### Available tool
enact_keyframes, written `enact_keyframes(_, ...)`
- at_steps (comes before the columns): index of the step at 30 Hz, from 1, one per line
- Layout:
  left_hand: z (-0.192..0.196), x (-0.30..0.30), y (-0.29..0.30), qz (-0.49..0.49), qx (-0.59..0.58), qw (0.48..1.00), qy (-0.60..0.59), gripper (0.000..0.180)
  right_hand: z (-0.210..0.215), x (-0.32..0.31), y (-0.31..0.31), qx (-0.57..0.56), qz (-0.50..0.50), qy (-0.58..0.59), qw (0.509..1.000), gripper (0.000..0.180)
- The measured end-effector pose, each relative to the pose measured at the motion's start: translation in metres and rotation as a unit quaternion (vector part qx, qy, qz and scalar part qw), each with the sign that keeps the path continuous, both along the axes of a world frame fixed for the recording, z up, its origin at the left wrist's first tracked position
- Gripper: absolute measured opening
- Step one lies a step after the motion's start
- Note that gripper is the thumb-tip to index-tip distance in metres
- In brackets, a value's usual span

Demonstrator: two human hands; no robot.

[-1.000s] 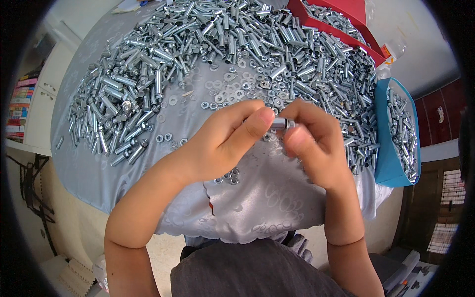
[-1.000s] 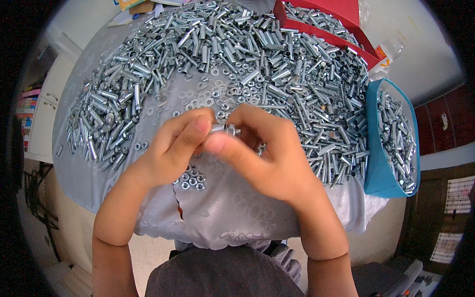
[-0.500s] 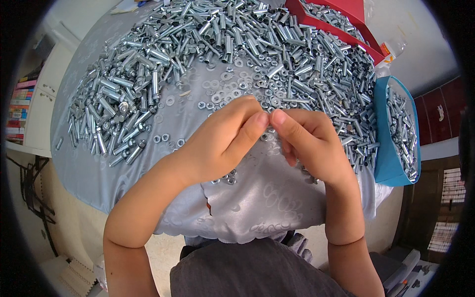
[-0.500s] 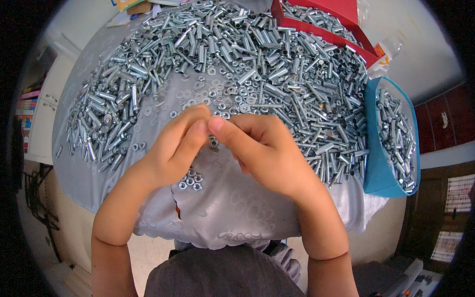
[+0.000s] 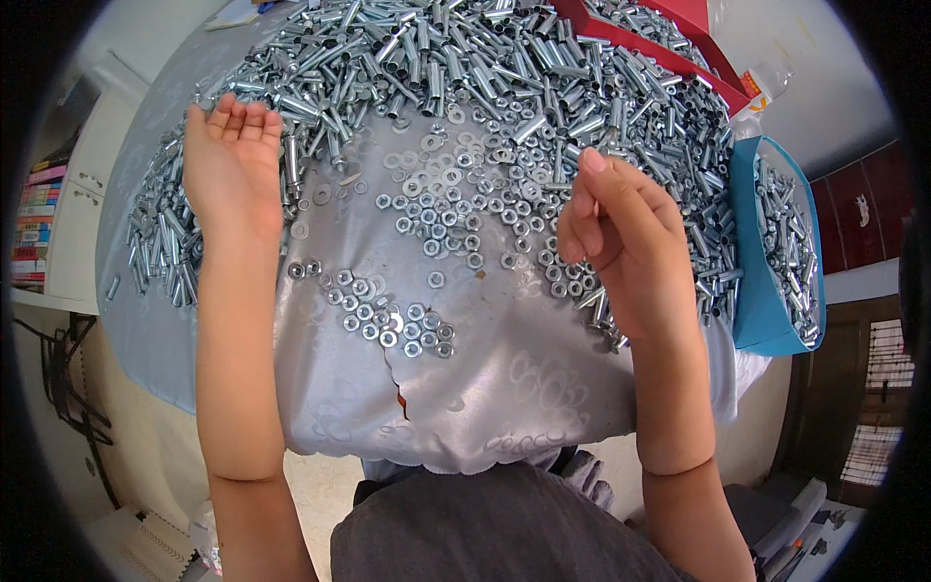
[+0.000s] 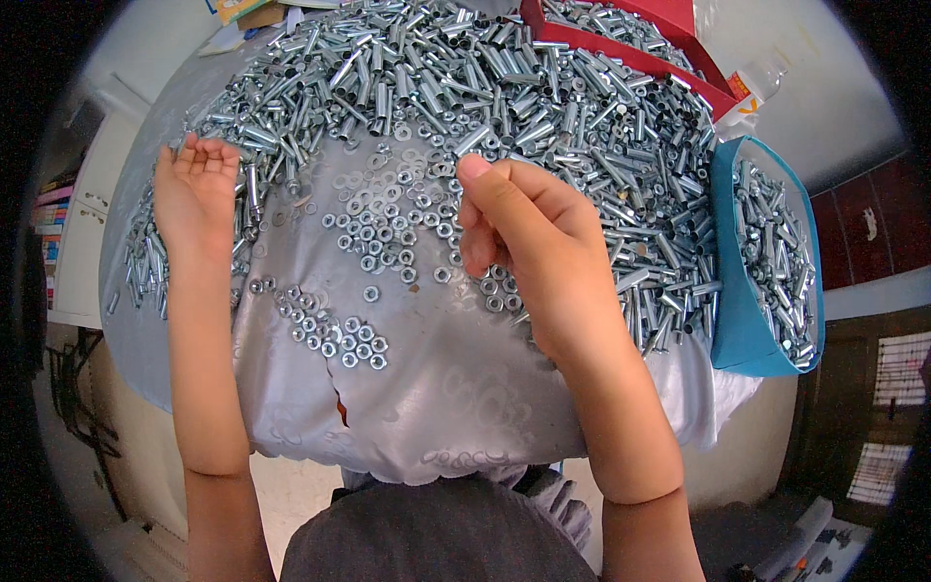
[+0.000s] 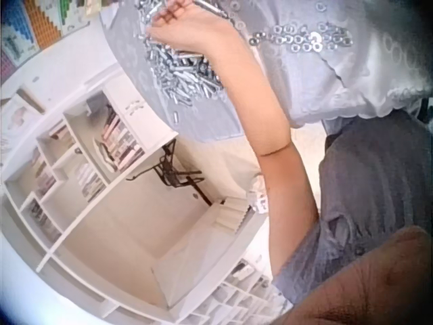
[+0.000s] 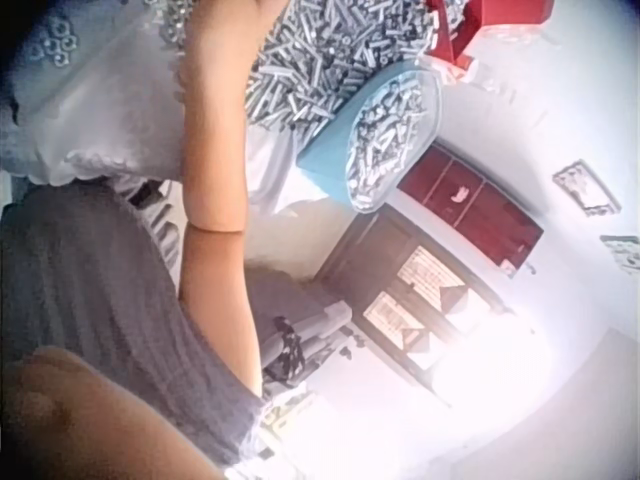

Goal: The person repeatedly picks up bolts, washers, and nuts from a large pile on a table. They thread the washers and nuts onto the bolts by hand and place the assembled units back onto the table. The process is continuous and repetitive throughout the clip.

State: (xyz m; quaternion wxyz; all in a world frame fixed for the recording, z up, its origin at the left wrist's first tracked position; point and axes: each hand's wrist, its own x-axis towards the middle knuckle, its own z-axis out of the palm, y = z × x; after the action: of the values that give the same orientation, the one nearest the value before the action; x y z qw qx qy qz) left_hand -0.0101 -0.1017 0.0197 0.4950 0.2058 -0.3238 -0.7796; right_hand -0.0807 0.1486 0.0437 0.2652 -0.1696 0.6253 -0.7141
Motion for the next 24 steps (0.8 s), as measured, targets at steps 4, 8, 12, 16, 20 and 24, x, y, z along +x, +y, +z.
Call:
enact_keyframes(4,-0.002,-0.001,0.000,-0.037,-0.084,0.994,-0.050,0.029,0.002,0.002,0.001,-0.003,-0.005,0.019,1.000,0.029)
enact_keyframes(8,-0.015,-0.006,0.039,-0.120,-0.259,0.937,-0.200,0.022,0.000,-0.003,0.003,-0.024,-0.043,0.023,0.999,0.028)
enact_keyframes(12,-0.022,-0.003,0.077,-0.138,-0.620,0.731,-0.250,0.014,0.000,-0.018,0.010,-0.084,-0.093,0.008,0.992,0.025)
enact_keyframes(16,-0.021,0.001,0.085,-0.130,-0.744,0.601,-0.261,0.016,0.001,-0.028,0.016,-0.105,-0.121,0.029,0.987,0.025)
enact_keyframes(20,-0.025,0.000,0.083,-0.150,-0.743,0.594,-0.267,0.017,0.004,-0.032,0.020,-0.046,-0.144,0.097,0.984,0.025)
enact_keyframes(24,-0.024,0.000,0.081,-0.140,-0.746,0.594,-0.267,0.017,0.007,-0.037,0.027,0.123,-0.095,0.251,0.956,0.018)
